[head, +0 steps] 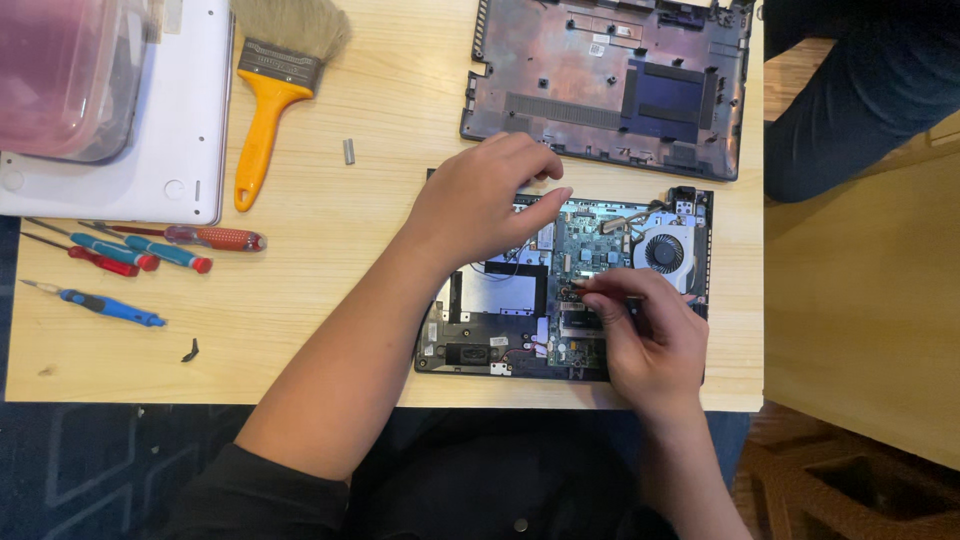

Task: The person disassembles a laptop by removing the back cover and disconnecting internal components. They unscrew the bottom case using a screwdriver, pry it open by hand, and then unplug small cables and connectors from the motherboard.

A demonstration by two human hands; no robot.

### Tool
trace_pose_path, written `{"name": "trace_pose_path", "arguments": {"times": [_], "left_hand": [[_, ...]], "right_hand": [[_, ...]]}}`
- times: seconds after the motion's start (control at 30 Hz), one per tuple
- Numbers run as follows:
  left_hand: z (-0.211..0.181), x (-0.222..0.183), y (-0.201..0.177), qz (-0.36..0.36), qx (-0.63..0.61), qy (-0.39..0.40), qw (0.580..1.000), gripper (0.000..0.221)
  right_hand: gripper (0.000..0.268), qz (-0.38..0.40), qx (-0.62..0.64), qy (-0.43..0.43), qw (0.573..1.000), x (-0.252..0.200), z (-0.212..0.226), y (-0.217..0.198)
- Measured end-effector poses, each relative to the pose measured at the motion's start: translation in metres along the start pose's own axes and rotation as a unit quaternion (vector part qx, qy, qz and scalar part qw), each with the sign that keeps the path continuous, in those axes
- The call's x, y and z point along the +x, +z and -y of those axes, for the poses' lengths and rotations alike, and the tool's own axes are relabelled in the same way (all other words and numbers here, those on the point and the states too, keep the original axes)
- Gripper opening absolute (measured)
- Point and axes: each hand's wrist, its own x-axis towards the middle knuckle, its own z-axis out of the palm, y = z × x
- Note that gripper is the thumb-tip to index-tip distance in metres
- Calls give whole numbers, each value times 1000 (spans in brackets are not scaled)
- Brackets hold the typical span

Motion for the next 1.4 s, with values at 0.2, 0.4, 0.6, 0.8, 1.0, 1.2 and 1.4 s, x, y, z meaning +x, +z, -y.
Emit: {"name": "trace_pose_path", "arguments": {"times": [0.2, 0.4, 0.6, 0.8, 1.0, 1.2, 1.4], "left_hand": [[0, -1, 0, 3, 3, -15, 1000, 17], [-3, 1, -3, 16, -9, -31, 999, 18], [-1, -1, -2, 4, -10, -26, 1000, 18], [-1, 0, -3, 18, -14, -30, 999, 19], [-3, 0, -5, 23, -20, -39, 999, 20], [0, -1, -3, 11, -28, -11, 999, 16], [-13, -5, -12, -18, 36, 62, 997, 10]], "right_hand": [[12, 107, -84, 9, 991, 10, 13, -7], [33, 168, -65, 62, 982, 21, 30, -10], [42, 168, -101, 13, 980, 24, 37, -7], [40, 83, -50, -19, 995, 15, 19, -3], [35, 89, 0, 3, 996, 20, 35, -3], [30, 16, -5, -18, 1000, 11, 18, 3], [31, 5, 64, -66, 996, 8, 4, 4]]}}
